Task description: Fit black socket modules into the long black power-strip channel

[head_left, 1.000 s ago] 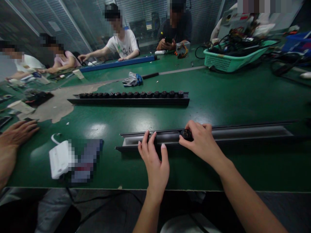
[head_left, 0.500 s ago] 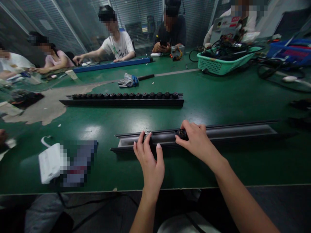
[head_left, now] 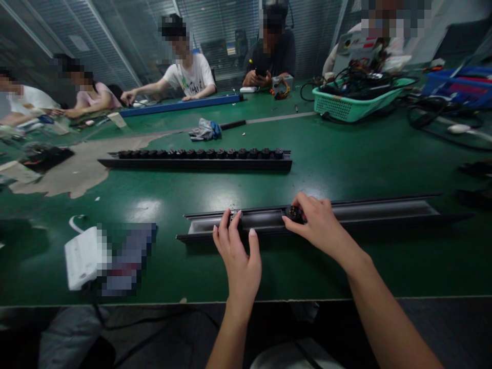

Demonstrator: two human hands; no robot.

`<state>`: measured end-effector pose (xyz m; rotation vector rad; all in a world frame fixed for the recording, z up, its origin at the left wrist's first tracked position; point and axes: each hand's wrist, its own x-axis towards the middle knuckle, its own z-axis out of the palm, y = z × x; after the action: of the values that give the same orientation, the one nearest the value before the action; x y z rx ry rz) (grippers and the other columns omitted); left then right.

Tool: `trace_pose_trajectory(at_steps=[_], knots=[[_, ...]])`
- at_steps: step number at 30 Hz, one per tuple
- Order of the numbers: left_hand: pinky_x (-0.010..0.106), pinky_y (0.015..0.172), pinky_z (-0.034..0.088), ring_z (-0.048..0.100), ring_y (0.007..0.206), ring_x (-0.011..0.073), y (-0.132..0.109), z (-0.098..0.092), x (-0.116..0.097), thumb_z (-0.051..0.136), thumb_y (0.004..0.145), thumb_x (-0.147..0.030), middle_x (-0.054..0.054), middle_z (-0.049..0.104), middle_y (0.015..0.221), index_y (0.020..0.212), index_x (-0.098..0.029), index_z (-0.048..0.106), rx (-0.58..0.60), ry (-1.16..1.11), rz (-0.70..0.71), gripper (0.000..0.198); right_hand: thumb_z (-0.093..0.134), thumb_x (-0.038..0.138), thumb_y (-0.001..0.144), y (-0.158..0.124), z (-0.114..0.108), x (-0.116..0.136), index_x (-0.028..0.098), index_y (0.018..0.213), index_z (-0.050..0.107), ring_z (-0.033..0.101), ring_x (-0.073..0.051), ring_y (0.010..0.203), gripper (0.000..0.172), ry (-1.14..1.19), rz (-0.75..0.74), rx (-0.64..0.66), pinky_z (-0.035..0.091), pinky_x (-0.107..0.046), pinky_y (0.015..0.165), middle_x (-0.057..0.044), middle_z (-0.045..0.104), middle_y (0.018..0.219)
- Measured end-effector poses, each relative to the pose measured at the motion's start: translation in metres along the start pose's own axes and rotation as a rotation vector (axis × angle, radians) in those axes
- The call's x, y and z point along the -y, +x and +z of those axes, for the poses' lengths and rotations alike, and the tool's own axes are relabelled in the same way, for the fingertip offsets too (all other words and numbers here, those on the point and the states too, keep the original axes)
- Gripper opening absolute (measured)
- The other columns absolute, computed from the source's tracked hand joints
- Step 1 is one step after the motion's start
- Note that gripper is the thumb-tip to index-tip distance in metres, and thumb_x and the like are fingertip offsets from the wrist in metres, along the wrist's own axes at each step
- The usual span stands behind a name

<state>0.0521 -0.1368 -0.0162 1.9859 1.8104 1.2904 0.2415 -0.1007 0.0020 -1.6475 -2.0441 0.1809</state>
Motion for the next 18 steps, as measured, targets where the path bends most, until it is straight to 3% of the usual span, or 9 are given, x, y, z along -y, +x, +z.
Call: trace_pose_trajectory(at_steps=[18], knots=[[0.051,0.121,0.01,0.031,0.143,0.0225,0.0,0.001,0.001,0.046,0.096,-0.03,0.012,0.039,0.15,0.134,-0.023,0.045,-0.004,-0.001,0.004,0.039,0.053,0.041,0.088,-0.005,-0.006,-0.011,0.022,0.089,0.043,0.054,-0.021,0.075,0.022,-0.092,0.03,-0.027,0.03,-0.033,0.075,-0.004,0.059,0.081]])
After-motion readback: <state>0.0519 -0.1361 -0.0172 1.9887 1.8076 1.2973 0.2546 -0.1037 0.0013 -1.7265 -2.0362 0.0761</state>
